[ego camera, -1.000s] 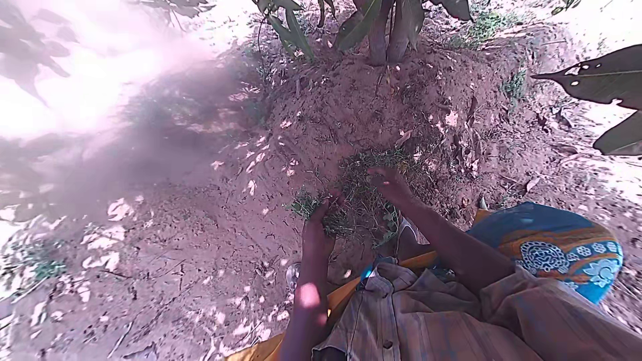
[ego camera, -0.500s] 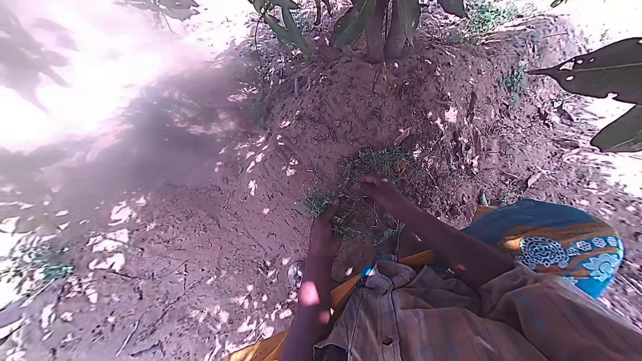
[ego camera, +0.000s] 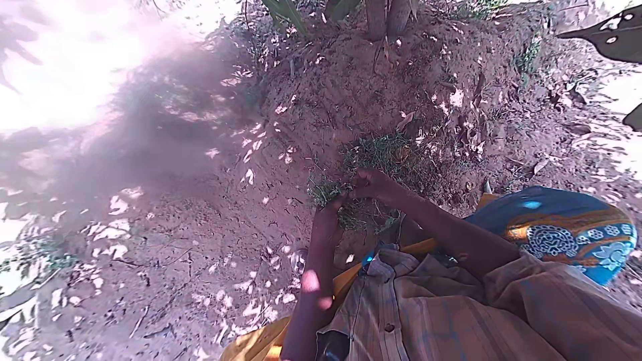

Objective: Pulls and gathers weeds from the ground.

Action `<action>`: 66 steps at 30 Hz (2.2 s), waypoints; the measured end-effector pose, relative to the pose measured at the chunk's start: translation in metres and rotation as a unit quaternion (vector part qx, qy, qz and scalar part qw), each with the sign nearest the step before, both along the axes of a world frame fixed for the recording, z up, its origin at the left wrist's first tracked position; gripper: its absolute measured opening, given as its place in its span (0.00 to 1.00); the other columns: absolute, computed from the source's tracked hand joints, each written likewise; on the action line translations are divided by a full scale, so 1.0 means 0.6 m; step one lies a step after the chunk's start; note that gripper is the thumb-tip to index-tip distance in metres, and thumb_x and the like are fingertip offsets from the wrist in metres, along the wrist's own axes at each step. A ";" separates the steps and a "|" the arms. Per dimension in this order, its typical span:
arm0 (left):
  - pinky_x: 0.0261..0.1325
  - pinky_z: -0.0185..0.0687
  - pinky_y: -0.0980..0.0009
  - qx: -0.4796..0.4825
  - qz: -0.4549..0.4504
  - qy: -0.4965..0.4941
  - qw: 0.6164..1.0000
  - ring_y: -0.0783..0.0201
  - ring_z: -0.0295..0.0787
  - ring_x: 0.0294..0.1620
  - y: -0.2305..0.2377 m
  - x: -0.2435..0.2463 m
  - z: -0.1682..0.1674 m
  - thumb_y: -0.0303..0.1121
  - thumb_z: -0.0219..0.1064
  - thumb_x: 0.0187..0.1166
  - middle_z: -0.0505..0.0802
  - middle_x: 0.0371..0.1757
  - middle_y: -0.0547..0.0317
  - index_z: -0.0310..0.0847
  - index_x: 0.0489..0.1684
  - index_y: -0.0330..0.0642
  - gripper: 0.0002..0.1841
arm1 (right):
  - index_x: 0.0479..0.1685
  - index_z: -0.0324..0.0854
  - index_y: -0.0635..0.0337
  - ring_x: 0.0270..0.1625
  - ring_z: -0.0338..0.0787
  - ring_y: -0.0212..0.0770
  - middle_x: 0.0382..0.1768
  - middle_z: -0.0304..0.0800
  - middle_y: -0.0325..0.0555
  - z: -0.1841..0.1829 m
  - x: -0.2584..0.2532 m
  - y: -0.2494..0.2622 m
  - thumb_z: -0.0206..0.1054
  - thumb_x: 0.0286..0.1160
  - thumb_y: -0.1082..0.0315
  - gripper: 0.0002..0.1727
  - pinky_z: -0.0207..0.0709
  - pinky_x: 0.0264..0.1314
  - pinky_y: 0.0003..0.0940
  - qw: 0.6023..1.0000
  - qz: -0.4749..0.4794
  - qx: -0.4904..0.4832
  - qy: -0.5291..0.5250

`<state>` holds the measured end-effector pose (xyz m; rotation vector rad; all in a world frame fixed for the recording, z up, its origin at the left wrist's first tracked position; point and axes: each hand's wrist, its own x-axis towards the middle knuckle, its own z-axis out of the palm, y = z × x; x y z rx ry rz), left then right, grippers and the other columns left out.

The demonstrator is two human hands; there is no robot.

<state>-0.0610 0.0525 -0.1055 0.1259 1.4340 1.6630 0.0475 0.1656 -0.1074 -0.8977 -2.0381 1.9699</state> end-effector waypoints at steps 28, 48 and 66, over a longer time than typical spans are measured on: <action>0.53 0.88 0.69 0.071 0.146 -0.011 0.987 0.64 0.93 0.50 0.000 -0.051 -0.009 0.34 0.44 0.96 0.93 0.53 0.54 0.76 0.67 0.36 0.18 | 0.76 0.69 0.71 0.55 0.90 0.49 0.63 0.84 0.64 -0.036 0.029 0.097 0.63 0.86 0.67 0.24 0.83 0.62 0.42 0.973 -0.208 0.062 -0.083; 0.57 0.92 0.64 0.182 -0.003 -0.111 0.977 0.59 0.96 0.52 -0.007 -0.038 -0.008 0.39 0.32 0.96 0.96 0.51 0.54 0.77 0.65 0.39 0.25 | 0.64 0.84 0.68 0.50 0.86 0.43 0.56 0.89 0.59 -0.028 0.002 0.021 0.57 0.89 0.72 0.16 0.76 0.60 0.39 0.966 0.143 0.128 -0.172; 0.51 0.92 0.71 0.114 0.056 -0.016 0.992 0.69 0.96 0.45 -0.011 -0.056 -0.024 0.37 0.33 0.96 0.96 0.43 0.66 0.75 0.64 0.44 0.22 | 0.64 0.79 0.72 0.40 0.92 0.38 0.48 0.90 0.59 -0.037 0.007 0.077 0.56 0.90 0.71 0.15 0.87 0.47 0.33 0.958 -0.284 -0.012 0.023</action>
